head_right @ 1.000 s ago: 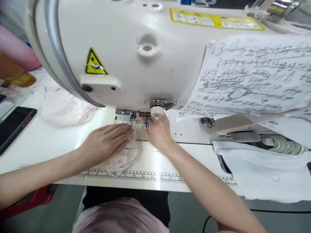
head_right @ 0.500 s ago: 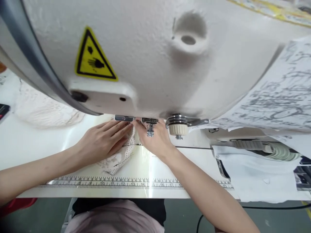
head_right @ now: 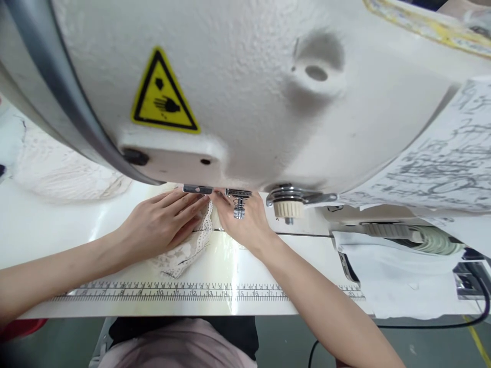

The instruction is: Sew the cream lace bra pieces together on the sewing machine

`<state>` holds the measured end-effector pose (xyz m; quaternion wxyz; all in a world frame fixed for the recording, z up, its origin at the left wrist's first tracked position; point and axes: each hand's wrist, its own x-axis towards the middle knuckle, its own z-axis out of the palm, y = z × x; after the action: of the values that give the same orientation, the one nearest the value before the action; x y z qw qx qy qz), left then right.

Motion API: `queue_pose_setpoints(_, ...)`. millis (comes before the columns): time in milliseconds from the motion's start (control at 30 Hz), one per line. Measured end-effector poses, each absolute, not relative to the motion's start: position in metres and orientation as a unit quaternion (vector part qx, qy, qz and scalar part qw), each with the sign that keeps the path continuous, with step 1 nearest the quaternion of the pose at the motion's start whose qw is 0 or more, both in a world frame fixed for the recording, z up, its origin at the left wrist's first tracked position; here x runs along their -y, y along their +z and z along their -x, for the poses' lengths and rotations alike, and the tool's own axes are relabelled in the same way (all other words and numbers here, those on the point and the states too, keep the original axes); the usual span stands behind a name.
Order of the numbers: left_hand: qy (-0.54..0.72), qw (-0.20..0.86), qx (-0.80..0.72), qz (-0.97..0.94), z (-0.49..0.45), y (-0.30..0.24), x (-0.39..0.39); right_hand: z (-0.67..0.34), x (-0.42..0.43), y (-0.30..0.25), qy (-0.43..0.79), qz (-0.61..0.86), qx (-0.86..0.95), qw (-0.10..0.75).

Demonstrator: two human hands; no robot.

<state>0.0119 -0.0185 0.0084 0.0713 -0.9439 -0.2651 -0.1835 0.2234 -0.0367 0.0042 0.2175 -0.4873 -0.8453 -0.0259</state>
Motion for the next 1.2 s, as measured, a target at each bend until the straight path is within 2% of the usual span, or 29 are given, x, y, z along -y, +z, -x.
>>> queue_pose_setpoints(167, -0.185, 0.061, 0.271, 0.943, -0.011, 0.008, 0.018, -0.220, 0.040, 0.011, -0.015, 0.515, 0.822, 0.242)
queue_pose_setpoints(400, -0.177, 0.058, 0.266, 0.946, -0.011, 0.008, 0.017, -0.221, 0.042, 0.001, -0.069, 0.520, 0.823, 0.218)
queue_pose_setpoints(567, -0.184, 0.085, 0.243, 0.949, -0.008, 0.026, 0.019, -0.225, 0.041, 0.001, -0.086, 0.510, 0.827, 0.221)
queue_pose_setpoints(700, -0.185, 0.110, 0.070, 0.974, 0.010, 0.051, 0.032, -0.232, 0.039, 0.006, -0.071, 0.445, 0.859, 0.242)
queue_pose_setpoints(800, -0.124, 0.145, -0.022, 0.981, 0.026, 0.058, 0.051, -0.235, 0.037, 0.007, -0.046, 0.374, 0.887, 0.267)
queue_pose_setpoints(900, -0.094, 0.156, 0.013, 0.983, 0.035, 0.048, 0.070, -0.234, 0.036, 0.004, -0.002, 0.313, 0.907, 0.283)
queue_pose_setpoints(1000, -0.133, 0.128, 0.068, 0.980, 0.036, 0.038, 0.078, -0.234, 0.035, 0.002, 0.032, 0.299, 0.911, 0.282)
queue_pose_setpoints(1200, -0.168, -0.117, 0.376, 0.904, 0.032, 0.062, 0.059, -0.234, 0.038, 0.007, 0.064, 0.298, 0.915, 0.263)
